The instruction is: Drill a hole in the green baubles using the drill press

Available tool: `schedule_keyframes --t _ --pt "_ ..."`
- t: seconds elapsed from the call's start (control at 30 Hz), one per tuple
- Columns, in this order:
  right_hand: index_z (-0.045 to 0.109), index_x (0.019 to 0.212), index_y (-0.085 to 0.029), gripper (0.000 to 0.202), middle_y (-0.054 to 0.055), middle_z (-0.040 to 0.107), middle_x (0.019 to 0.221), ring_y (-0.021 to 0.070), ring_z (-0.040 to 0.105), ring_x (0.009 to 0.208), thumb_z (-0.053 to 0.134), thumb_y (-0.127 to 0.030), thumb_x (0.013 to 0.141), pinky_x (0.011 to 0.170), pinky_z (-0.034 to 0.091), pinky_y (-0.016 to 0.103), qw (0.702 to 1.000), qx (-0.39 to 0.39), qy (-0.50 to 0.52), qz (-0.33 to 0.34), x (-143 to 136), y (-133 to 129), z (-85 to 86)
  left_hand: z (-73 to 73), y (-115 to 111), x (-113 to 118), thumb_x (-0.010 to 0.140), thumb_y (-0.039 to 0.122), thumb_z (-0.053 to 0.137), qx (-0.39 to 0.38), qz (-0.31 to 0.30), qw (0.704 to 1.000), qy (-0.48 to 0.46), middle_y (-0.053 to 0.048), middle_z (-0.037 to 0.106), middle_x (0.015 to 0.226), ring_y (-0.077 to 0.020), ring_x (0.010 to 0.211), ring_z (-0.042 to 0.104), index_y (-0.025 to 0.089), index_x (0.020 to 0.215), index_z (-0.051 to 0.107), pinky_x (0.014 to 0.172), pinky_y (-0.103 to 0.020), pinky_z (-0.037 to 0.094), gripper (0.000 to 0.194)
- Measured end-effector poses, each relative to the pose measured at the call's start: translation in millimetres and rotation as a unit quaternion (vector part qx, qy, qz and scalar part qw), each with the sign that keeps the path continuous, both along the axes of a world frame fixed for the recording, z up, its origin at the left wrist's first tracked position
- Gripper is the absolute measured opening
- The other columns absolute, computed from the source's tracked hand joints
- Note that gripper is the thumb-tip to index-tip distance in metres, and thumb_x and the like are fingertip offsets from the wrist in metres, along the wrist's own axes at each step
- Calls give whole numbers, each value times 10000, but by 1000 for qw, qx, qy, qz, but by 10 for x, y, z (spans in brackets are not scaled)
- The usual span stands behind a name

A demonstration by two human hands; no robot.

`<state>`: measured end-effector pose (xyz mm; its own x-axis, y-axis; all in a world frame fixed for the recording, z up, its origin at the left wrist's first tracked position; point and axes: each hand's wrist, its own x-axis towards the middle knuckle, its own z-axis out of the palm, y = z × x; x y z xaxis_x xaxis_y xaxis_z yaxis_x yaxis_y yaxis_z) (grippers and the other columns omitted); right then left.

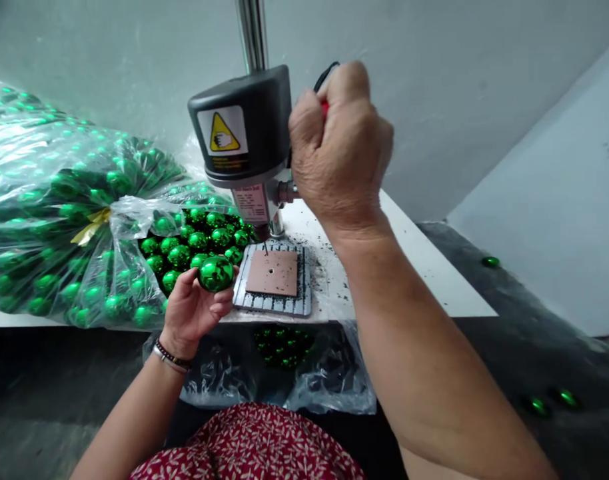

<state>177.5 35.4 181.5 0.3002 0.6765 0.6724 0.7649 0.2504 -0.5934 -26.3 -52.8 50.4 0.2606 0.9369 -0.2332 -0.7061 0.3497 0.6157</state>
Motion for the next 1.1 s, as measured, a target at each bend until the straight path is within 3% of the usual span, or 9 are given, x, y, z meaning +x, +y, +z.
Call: schedule_keyframes --t 0.13,0.3,0.47,0.6,0.77,0.9,1.1 --pt "506 988 -111 312 18 457 816 51 272 678 371 -382 916 725 240 218 1000 -9 9 21 4 -13 11 -46 70 94 738 499 666 -7 9 1000 4 -76 683 925 -51 516 413 137 932 658 447 -193 333 411" --pt "491 1003 -120 308 16 461 826 59 292 680 359 -387 923 734 254 219 1000 -15 10 25 12 -22 22 -99 51 167 661 477 729 23 -17 1000 3 -65 682 877 -35 481 360 128 889 666 445 -197 311 422" --pt "466 982 -148 271 18 460 841 71 325 695 362 -391 923 744 265 232 999 -26 11 26 6 -27 18 -155 -5 195 634 431 754 21 -40 999 -26 -64 697 897 -58 496 422 193 1003 665 463 -198 344 448" --pt "452 930 -155 234 16 454 827 68 286 683 378 -376 917 747 262 242 999 -12 22 28 4 -19 5 -173 -36 229 746 431 670 -17 -36 998 -38 -96 691 924 -71 520 465 176 1026 644 453 -185 372 380" --pt "452 928 -151 245 15 443 812 67 308 691 361 -378 921 739 269 236 1000 3 15 28 10 -11 -11 -136 -86 329 947 453 366 -105 -1 993 -62 -154 664 913 -78 583 528 93 969 625 472 -153 431 444" --pt "455 969 -145 279 16 430 818 69 359 711 329 -391 932 766 299 227 1000 -14 -4 10 3 -25 -18 -140 -134 406 966 477 296 -145 3 985 -88 -158 647 918 -74 592 538 95 967 610 495 -147 458 495" --pt "461 901 -137 235 18 459 785 56 291 666 376 -356 903 718 277 227 999 20 16 26 7 -15 -31 -179 -187 466 944 531 331 -191 5 972 -136 -126 625 858 -74 561 488 102 1036 591 457 -159 422 511"
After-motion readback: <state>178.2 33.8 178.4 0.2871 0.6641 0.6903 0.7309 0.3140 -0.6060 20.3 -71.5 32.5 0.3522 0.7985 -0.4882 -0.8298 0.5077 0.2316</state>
